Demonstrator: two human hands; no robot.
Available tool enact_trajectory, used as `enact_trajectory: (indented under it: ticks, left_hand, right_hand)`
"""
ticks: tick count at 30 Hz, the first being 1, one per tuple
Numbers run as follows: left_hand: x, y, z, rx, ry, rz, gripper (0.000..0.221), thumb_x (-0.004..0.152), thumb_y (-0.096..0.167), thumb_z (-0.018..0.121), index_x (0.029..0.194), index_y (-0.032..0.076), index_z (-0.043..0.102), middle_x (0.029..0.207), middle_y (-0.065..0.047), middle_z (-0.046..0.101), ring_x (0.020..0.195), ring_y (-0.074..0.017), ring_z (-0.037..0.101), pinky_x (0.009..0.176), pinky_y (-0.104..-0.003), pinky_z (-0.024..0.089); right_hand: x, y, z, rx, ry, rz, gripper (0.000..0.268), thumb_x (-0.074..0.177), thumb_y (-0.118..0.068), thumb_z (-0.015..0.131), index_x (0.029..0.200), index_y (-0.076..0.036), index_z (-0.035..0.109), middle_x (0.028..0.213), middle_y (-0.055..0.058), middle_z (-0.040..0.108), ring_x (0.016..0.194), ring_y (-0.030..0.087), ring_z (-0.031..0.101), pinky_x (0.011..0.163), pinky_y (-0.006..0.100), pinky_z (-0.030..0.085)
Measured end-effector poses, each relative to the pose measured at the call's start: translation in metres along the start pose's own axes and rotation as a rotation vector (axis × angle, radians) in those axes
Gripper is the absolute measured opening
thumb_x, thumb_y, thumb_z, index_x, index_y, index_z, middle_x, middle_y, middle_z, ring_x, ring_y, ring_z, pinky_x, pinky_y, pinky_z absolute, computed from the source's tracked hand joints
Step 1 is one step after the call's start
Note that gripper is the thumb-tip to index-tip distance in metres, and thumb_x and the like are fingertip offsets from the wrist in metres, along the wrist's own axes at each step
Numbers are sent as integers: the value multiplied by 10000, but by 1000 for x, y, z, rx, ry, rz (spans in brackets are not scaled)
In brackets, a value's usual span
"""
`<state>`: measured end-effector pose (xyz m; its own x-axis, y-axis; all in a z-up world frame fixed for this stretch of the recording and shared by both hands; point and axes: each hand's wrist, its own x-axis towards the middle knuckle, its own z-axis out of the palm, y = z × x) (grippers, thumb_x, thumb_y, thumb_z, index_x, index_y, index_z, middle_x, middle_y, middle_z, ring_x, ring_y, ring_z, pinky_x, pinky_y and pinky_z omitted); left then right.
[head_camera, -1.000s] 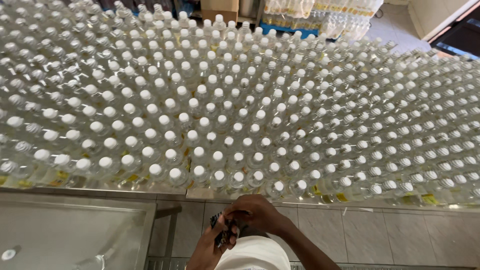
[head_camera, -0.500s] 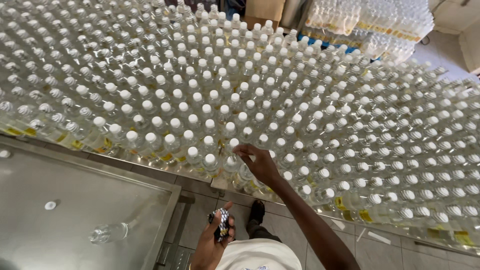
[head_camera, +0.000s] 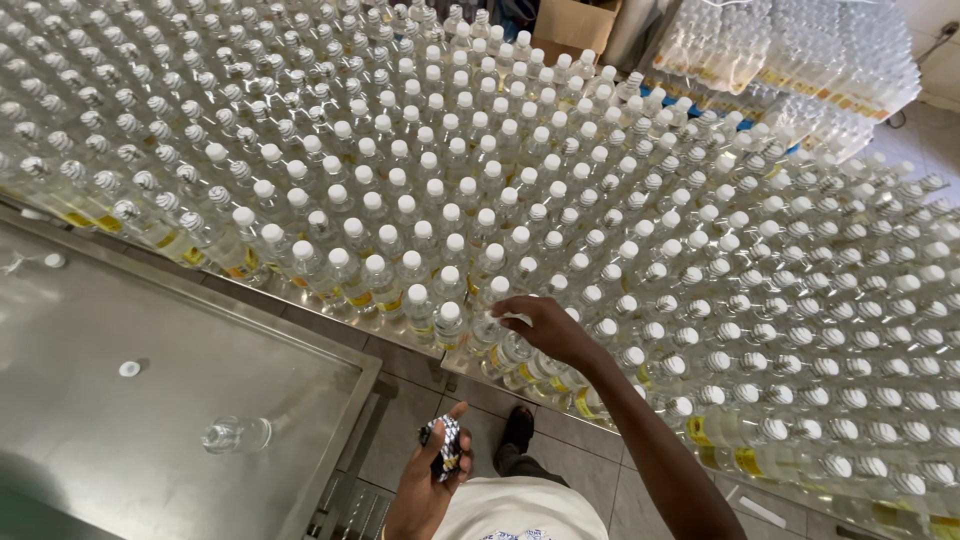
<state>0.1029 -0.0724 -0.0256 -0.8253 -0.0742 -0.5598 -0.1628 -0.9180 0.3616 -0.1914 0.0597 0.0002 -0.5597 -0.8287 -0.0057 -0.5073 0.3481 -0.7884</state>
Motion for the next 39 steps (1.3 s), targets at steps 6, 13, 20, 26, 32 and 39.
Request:
enact_trajectory:
  ticks: [6, 13, 20, 26, 32, 39]
  left_hand:
    - [5, -2, 1, -53, -14, 1, 654, 1036, 368, 650, 1601, 45, 590, 944, -118, 640, 739, -194, 583, 639, -296, 457]
    - [-14, 5, 4, -22, 57, 34, 615, 1016, 402, 677, 1527, 62, 637, 943, -97, 613, 732, -180, 577, 634, -267, 453]
    - [-27, 3, -17, -72, 115, 74, 639, 1004, 421, 687, 1533, 67, 628, 945, -104, 611, 716, -186, 563, 668, -288, 483]
    - [-26, -7, -11, -100, 97, 135, 695, 992, 415, 698, 1575, 48, 600, 938, -102, 620, 713, -180, 563, 674, -290, 499]
    - [-21, -12, 9, -54, 75, 149, 664, 1017, 419, 664, 1594, 97, 594, 954, -100, 638, 719, -174, 583, 662, -291, 472]
    - [-3, -47, 28, 152, -81, 30, 444, 1038, 498, 688, 962, 61, 668, 841, -84, 593, 739, -214, 593, 719, -358, 446]
  right_hand:
    - [2, 3, 3, -231, -38, 34, 491, 1043, -144, 707, 1527, -174, 628, 1440, 55, 753, 1142, 288, 789, 898, 464, 604]
    - [10, -11, 16, -411, -236, 46, 617, 1016, -162, 722, 1595, -125, 513, 1570, 155, 602, 1330, 341, 650, 1080, 502, 558]
    - [19, -15, 17, -507, -255, 15, 373, 1027, -123, 708, 1394, -109, 639, 1426, 103, 660, 1273, 275, 659, 989, 442, 578]
    - [20, -5, 13, -570, -267, -35, 483, 997, -179, 754, 1460, -170, 614, 1495, 74, 642, 1273, 292, 661, 1041, 468, 553]
    - [-37, -52, 21, -407, -79, -245, 407, 1015, -248, 719, 1404, -134, 682, 1464, 140, 660, 1319, 305, 627, 1129, 471, 545]
    - [-99, -94, 14, 209, -365, -162, 138, 945, -90, 871, 1017, -150, 769, 1091, 10, 700, 983, 192, 705, 837, 340, 563]
